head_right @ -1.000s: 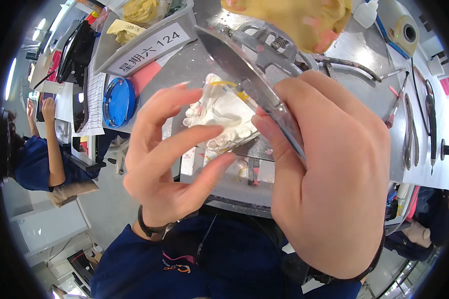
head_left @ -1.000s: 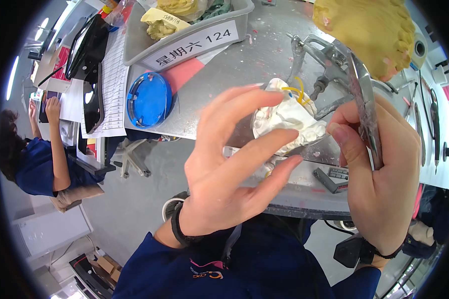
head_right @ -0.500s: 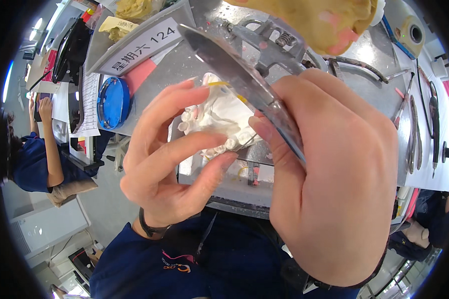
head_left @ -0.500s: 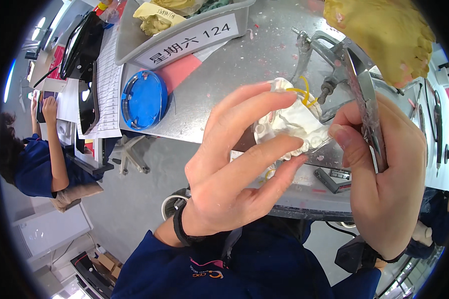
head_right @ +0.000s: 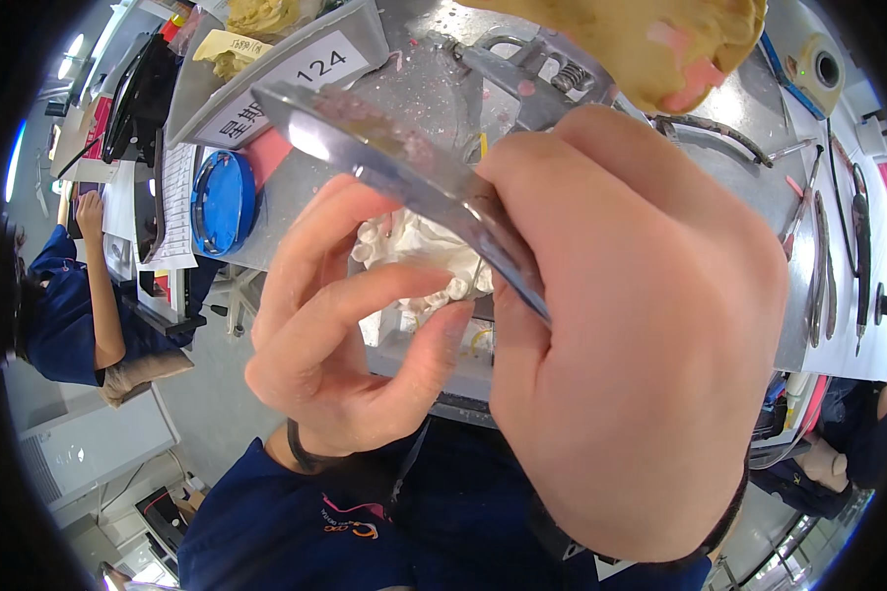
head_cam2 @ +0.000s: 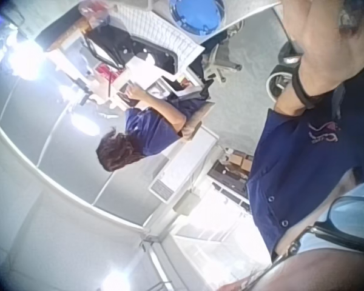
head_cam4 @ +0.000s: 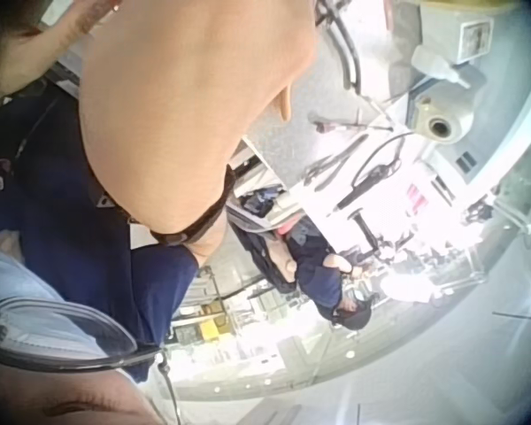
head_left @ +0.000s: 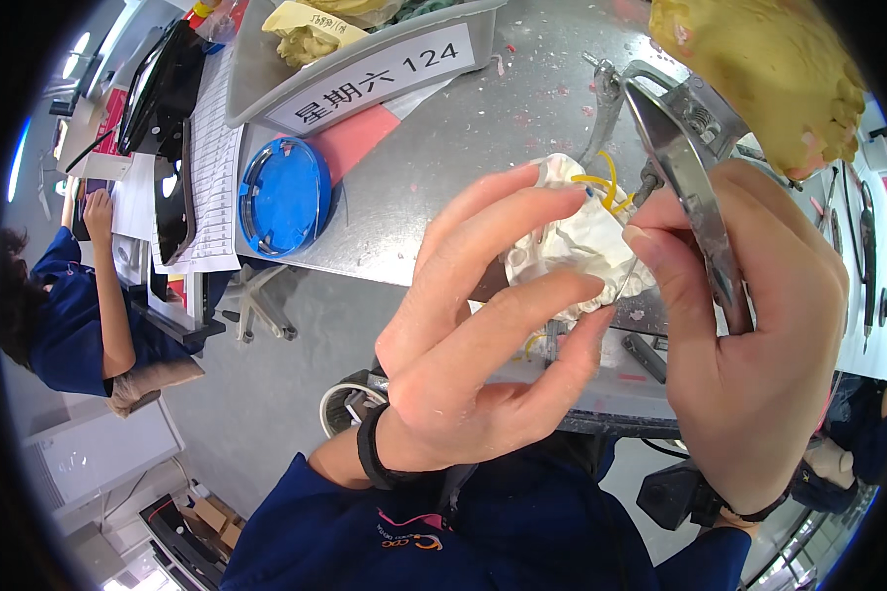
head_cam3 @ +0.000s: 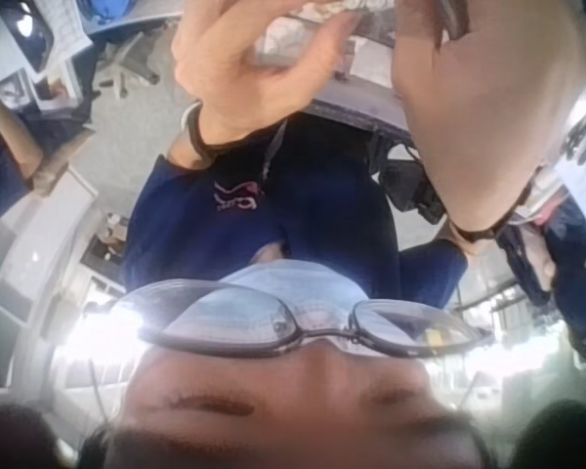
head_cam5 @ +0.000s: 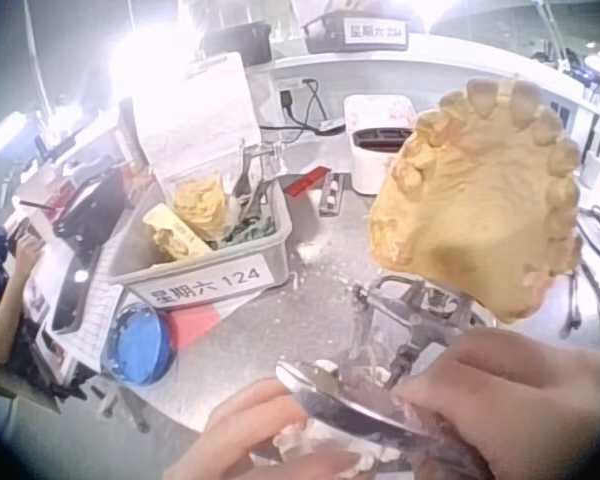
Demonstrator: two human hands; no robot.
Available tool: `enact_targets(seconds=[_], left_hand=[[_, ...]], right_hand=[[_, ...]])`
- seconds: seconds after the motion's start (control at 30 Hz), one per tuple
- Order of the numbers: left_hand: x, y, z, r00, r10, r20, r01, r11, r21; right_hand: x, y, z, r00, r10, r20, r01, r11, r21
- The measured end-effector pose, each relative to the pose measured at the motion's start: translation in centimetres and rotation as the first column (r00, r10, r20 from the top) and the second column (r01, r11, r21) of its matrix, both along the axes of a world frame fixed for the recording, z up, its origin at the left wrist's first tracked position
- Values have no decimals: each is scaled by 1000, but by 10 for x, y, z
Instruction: Assembling and adjusting dental molds using pliers and metal articulators.
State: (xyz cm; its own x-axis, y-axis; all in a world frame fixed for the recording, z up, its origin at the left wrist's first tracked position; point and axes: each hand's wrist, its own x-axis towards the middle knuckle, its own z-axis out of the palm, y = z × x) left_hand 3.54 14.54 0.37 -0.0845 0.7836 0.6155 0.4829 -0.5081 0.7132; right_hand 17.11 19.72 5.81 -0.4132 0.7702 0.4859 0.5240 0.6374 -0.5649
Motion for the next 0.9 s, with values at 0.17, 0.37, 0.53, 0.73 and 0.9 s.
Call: enact_targets(seconds=[0.17, 0.37, 0.53, 0.73, 0.9], left_hand=[[1, 1, -3, 998, -24, 63, 23, 1000, 2], [2, 1, -3, 996, -21, 90, 22, 1000, -11], [4, 1, -3, 992, -9, 122, 11, 1000, -17], [0, 1, -3, 998, -19, 66, 20, 1000, -19], [-1, 1, -4, 999, -20, 35, 20, 1000, 0]], right_hand=[[13, -3, -2, 994, -89, 56, 95, 990, -100], [29, -8, -17, 987, -79, -137, 60, 989, -137], [35, -6, -18, 990, 86, -115, -103, 984, -144], [33, -2, -15, 989, 134, -69, -142, 981, -133], [34, -1, -11, 990, 135, -38, -139, 979, -148]])
